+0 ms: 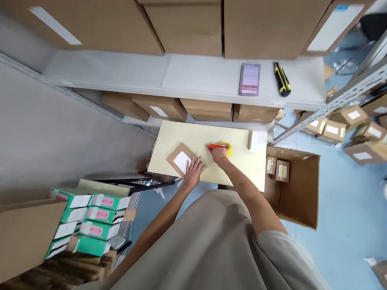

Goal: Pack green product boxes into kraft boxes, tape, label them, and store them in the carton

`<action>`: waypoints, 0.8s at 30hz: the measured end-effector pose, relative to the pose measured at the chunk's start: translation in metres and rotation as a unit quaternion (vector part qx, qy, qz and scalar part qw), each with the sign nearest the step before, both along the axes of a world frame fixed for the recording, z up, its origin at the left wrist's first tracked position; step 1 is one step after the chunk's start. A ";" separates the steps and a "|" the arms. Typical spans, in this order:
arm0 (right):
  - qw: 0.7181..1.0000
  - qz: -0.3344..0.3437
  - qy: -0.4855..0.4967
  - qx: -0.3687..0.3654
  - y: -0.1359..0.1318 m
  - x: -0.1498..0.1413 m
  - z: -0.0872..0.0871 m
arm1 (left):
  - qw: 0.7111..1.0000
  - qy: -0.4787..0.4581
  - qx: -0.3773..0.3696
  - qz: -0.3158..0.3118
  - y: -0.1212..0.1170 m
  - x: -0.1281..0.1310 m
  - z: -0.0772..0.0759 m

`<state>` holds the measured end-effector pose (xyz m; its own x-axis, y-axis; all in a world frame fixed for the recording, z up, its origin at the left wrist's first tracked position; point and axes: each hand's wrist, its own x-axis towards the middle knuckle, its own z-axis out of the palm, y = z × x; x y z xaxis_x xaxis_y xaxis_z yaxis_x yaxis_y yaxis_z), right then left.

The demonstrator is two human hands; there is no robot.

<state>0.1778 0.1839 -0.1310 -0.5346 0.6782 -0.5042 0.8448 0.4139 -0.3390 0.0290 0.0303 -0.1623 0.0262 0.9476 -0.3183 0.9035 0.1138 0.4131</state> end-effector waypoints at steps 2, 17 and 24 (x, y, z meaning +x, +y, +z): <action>0.999 -0.028 -0.023 0.026 0.009 0.003 0.018 | 1.000 -0.025 0.006 0.012 0.003 0.000 0.006; 0.925 -0.195 0.273 0.178 0.121 -0.020 0.201 | 0.838 -0.179 0.508 0.094 0.209 0.002 0.184; 0.951 -0.080 0.108 0.280 0.192 -0.046 0.217 | 0.901 -0.177 0.389 0.072 0.250 0.002 0.173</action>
